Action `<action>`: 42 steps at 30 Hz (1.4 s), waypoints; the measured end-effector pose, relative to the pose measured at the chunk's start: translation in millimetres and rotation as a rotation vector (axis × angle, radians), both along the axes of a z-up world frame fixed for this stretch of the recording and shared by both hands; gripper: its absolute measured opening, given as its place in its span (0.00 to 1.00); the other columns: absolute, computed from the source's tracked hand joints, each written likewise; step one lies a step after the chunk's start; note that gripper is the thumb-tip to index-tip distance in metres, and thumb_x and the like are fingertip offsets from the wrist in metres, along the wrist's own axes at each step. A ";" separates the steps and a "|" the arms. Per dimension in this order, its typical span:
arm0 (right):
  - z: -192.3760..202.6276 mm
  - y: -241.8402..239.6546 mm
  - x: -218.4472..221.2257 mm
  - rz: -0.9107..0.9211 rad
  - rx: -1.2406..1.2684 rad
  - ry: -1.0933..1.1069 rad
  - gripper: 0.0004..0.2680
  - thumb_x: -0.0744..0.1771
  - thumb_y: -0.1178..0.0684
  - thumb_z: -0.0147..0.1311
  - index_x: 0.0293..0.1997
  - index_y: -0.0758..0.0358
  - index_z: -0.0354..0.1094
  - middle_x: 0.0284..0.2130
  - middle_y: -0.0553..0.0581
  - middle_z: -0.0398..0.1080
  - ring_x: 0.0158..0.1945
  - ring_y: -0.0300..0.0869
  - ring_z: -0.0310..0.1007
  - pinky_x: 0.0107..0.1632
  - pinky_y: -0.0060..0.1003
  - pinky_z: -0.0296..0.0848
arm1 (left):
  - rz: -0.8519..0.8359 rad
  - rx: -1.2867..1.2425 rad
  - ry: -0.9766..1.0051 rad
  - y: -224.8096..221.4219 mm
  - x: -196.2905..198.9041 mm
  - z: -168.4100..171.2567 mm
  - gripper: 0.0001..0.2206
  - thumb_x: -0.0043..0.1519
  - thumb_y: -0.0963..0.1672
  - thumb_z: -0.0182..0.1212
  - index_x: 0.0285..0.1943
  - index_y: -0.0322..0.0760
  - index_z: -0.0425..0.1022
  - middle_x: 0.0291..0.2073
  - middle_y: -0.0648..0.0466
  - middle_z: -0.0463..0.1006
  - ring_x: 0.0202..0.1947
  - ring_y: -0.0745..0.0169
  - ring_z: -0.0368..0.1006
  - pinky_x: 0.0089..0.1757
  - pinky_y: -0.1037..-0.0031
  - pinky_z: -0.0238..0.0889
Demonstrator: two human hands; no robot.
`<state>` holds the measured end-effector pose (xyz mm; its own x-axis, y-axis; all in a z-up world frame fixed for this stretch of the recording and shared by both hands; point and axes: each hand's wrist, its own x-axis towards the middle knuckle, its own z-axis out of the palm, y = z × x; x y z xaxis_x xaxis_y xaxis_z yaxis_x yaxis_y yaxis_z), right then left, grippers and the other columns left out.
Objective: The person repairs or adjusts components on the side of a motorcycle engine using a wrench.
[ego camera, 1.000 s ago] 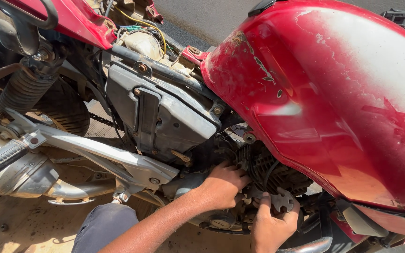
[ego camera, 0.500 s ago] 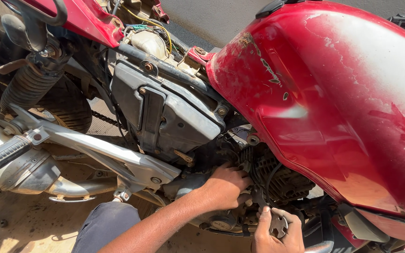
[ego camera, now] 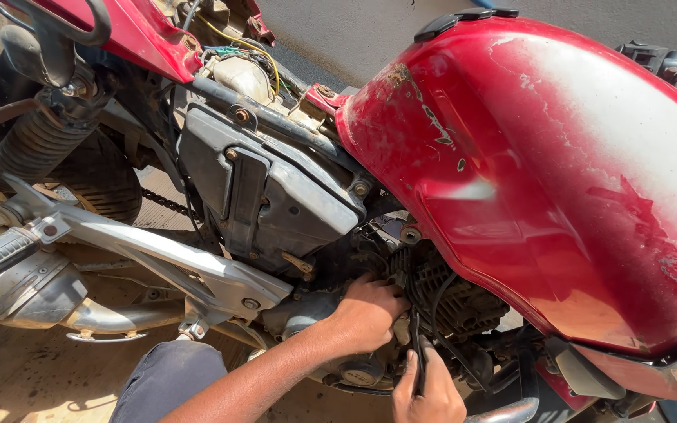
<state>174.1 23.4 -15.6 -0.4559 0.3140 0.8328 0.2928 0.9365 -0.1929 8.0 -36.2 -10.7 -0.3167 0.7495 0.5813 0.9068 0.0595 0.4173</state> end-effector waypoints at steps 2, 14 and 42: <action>-0.1 -3.9 0.7 -0.035 -0.133 -0.028 0.11 0.64 0.60 0.60 0.50 0.69 0.73 0.35 0.66 0.79 0.36 0.48 0.83 0.37 0.38 0.80 | -0.009 0.015 0.014 -0.7 -0.2 -2.1 0.08 0.50 0.42 0.63 0.37 0.39 0.81 0.39 0.47 0.81 0.45 0.43 0.75 0.51 0.53 0.63; -47.3 10.8 -2.2 -0.210 -0.546 -0.440 0.13 0.68 0.50 0.48 0.55 0.62 0.70 0.21 0.62 0.78 0.25 0.52 0.82 0.32 0.46 0.79 | -0.021 -0.012 0.018 1.2 -2.0 -3.6 0.12 0.45 0.40 0.64 0.39 0.40 0.82 0.39 0.47 0.80 0.44 0.44 0.76 0.51 0.53 0.62; -33.2 4.6 -17.6 -0.317 -0.505 -0.695 0.09 0.67 0.50 0.51 0.38 0.68 0.70 0.26 0.69 0.77 0.34 0.60 0.80 0.42 0.54 0.79 | -0.003 -0.066 0.057 2.2 -2.3 -8.8 0.17 0.44 0.39 0.65 0.44 0.37 0.82 0.40 0.45 0.81 0.46 0.44 0.76 0.56 0.53 0.61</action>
<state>156.4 28.0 -48.8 -0.6331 0.7625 0.1330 0.7254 0.6445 -0.2418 5.7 -33.9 -19.5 -0.2822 0.7877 0.5477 0.9292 0.0824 0.3602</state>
